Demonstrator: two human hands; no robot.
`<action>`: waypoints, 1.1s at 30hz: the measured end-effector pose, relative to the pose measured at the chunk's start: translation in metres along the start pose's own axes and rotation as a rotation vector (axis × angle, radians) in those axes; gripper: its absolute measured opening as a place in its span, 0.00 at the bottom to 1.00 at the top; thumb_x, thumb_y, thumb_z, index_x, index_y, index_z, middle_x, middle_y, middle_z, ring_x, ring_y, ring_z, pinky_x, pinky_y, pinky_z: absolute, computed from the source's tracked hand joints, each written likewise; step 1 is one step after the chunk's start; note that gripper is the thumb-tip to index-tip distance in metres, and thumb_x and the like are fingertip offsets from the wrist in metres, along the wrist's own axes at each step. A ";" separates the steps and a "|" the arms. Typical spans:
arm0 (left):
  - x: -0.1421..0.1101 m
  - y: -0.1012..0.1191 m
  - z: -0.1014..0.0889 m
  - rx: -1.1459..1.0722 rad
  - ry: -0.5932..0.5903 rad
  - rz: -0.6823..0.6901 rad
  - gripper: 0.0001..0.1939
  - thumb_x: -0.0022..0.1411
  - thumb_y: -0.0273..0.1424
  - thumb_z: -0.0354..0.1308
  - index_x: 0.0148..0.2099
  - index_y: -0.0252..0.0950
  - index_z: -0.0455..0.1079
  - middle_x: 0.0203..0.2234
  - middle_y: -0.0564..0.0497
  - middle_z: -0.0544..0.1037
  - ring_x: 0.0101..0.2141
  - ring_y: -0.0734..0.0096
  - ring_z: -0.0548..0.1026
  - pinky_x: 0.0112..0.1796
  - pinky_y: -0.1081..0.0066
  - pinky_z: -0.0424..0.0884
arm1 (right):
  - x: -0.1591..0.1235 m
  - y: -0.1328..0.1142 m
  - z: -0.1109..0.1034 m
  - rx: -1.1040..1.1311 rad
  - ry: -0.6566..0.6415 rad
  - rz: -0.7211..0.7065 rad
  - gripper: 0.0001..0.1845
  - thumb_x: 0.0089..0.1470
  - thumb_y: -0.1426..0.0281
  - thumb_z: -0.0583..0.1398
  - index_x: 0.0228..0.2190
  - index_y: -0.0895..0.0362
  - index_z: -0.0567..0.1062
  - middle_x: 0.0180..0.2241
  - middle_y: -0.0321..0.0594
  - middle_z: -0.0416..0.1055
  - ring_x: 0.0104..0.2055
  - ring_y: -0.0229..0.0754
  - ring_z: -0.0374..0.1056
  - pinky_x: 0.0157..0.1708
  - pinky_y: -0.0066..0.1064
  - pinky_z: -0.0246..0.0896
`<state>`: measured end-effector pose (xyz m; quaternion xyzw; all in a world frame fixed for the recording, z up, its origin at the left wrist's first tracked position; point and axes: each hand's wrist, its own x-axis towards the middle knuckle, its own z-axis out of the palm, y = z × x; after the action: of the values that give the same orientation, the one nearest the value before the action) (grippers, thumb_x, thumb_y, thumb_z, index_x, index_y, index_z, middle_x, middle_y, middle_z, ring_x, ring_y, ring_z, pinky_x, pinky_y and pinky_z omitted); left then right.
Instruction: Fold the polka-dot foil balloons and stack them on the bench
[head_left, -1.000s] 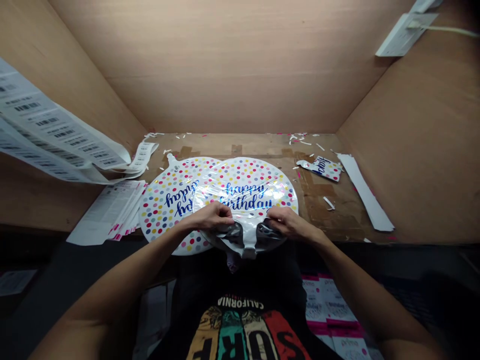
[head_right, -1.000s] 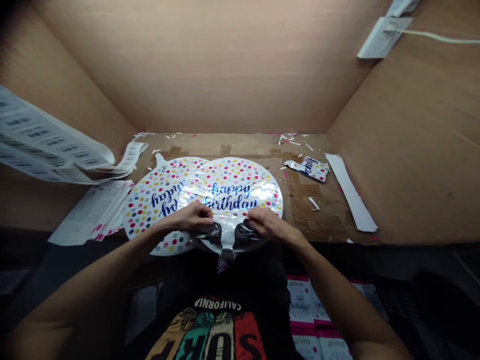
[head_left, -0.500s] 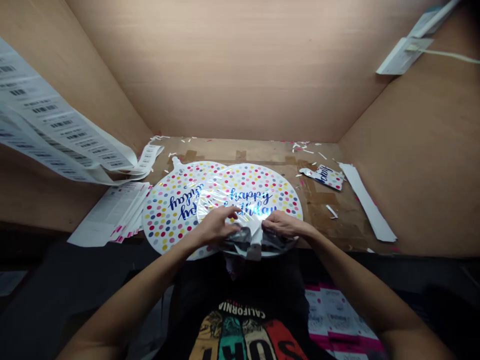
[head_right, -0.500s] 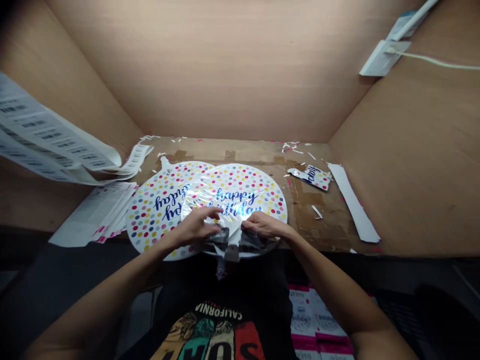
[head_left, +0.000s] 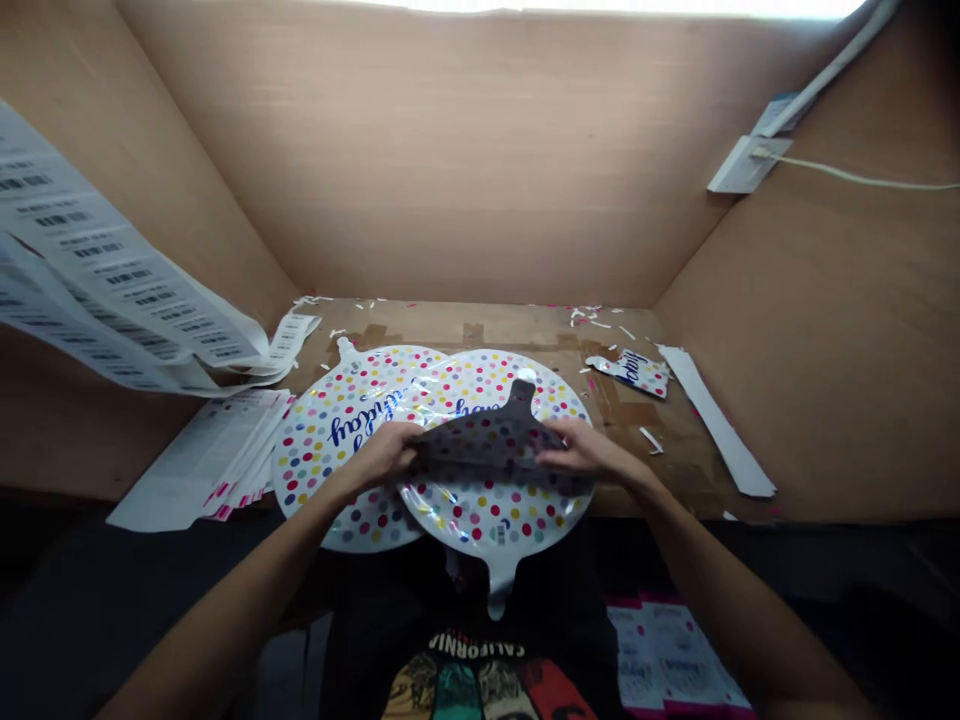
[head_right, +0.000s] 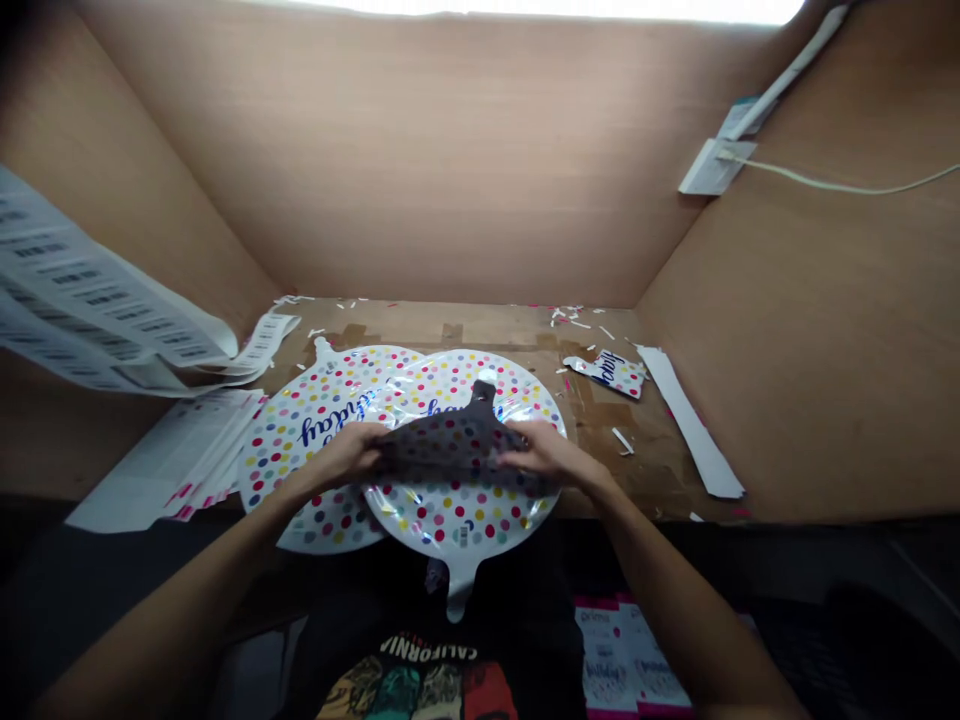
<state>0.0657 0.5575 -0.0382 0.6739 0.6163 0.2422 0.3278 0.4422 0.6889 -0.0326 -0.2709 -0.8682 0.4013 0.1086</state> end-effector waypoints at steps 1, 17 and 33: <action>-0.002 -0.006 -0.002 -0.022 -0.045 -0.016 0.08 0.59 0.31 0.57 0.31 0.38 0.77 0.26 0.51 0.78 0.29 0.65 0.75 0.33 0.71 0.67 | -0.016 0.002 0.005 -0.044 -0.017 -0.048 0.11 0.55 0.62 0.64 0.36 0.56 0.76 0.37 0.42 0.75 0.39 0.44 0.67 0.40 0.31 0.63; 0.135 -0.001 0.004 0.513 0.367 -0.281 0.22 0.74 0.37 0.47 0.63 0.37 0.71 0.62 0.36 0.73 0.63 0.48 0.68 0.62 0.53 0.61 | 0.064 0.089 -0.039 -0.315 0.361 0.716 0.20 0.65 0.61 0.56 0.35 0.63 0.81 0.37 0.55 0.79 0.40 0.50 0.75 0.36 0.29 0.59; 0.116 -0.028 0.063 0.679 0.290 -0.073 0.37 0.75 0.55 0.38 0.74 0.40 0.59 0.74 0.46 0.56 0.72 0.54 0.52 0.70 0.47 0.44 | 0.014 0.097 -0.022 -0.678 0.455 0.843 0.23 0.72 0.59 0.49 0.49 0.60 0.78 0.42 0.59 0.79 0.45 0.54 0.77 0.44 0.37 0.64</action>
<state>0.1075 0.6642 -0.1099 0.6807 0.7250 0.1050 0.0031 0.4770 0.7622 -0.0915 -0.6919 -0.7202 0.0416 0.0305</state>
